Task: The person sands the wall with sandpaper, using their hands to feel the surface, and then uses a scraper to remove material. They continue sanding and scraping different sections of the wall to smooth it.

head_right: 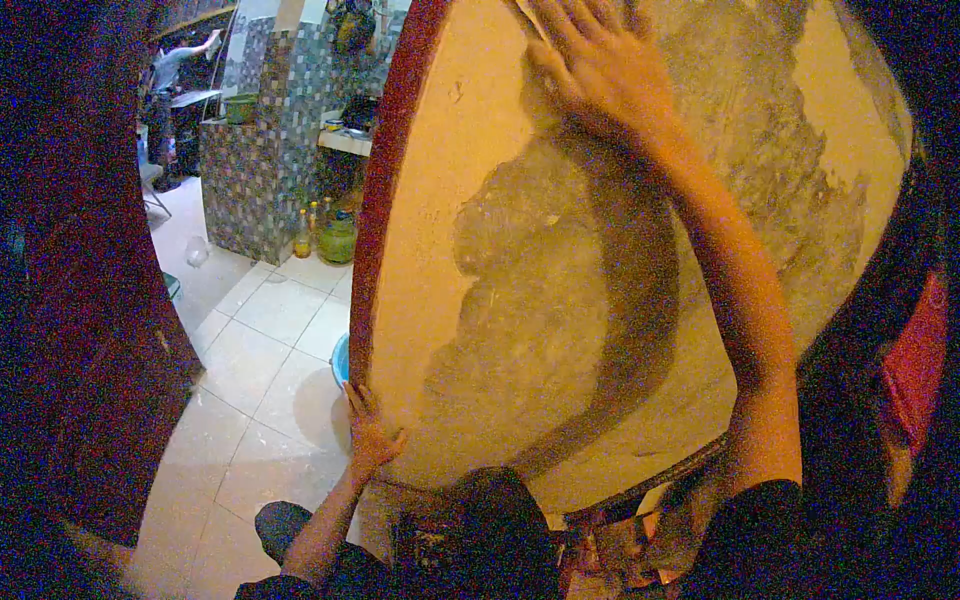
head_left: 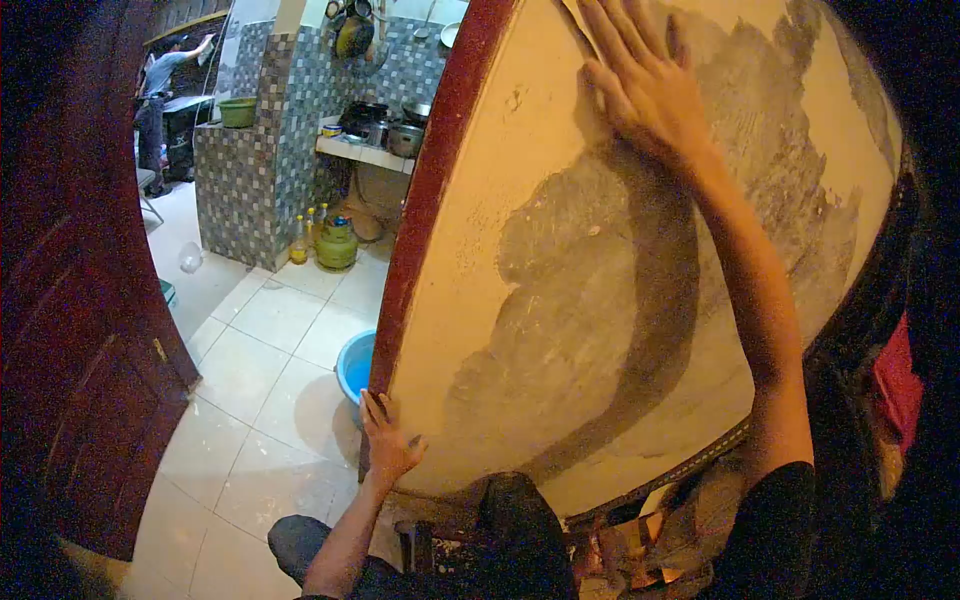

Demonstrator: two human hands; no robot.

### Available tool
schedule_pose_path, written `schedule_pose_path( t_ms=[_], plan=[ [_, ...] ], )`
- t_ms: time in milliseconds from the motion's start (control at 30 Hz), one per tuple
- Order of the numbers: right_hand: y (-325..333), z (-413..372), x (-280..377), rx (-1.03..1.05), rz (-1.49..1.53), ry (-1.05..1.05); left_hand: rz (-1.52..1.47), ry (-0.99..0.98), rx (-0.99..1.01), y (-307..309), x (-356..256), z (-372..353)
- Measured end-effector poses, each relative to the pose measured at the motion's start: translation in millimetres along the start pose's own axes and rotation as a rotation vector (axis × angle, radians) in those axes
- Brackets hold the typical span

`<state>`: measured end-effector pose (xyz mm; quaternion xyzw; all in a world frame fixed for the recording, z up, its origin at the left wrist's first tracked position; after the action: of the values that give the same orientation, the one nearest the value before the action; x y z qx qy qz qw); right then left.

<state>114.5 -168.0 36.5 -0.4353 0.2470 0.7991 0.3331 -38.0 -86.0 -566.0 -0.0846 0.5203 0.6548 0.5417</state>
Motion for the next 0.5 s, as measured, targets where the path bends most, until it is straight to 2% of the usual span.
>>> schedule_pose_path(
  t_ms=[33,133,233,267,300,367,500],
  plan=[
    [-4.0,-2.9,9.2,-0.004,0.003,-0.003,-0.014,-0.009,-0.007,-1.4,1.8,-0.5],
    [-15.4,-32.9,59.5,0.098,0.183,0.338,-0.069,-0.011,-0.029,-0.4,0.0,-1.2],
    [-8.2,-31.6,58.5,0.089,0.154,0.458,-0.043,-0.004,-0.037,-0.4,-1.4,-1.5],
    [-15.4,-27.2,45.3,0.06,0.093,0.346,-0.04,0.004,-0.046,-0.1,-1.5,-1.3],
    [-18.9,-20.3,31.9,0.049,0.098,0.352,-0.014,0.031,-0.013,-0.2,-1.2,-1.0],
    [-18.7,-9.2,6.0,0.007,-0.173,0.007,0.018,0.065,0.018,0.4,-2.8,-1.8],
    [-17.7,-10.8,12.8,-0.139,-0.015,0.053,0.019,0.046,0.004,2.2,-1.5,0.5]
  ],
)
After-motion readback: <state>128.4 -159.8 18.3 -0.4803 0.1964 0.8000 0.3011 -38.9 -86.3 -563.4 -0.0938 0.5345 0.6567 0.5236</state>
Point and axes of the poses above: each hand's wrist, its own z-axis towards the middle knuckle, its own y-axis out of the back of the hand, x = y × z, the point moved 1 cm from there along z, towards the middle knuckle, and after that the axes turned 10 degrees about y, right-handed, at the moved point
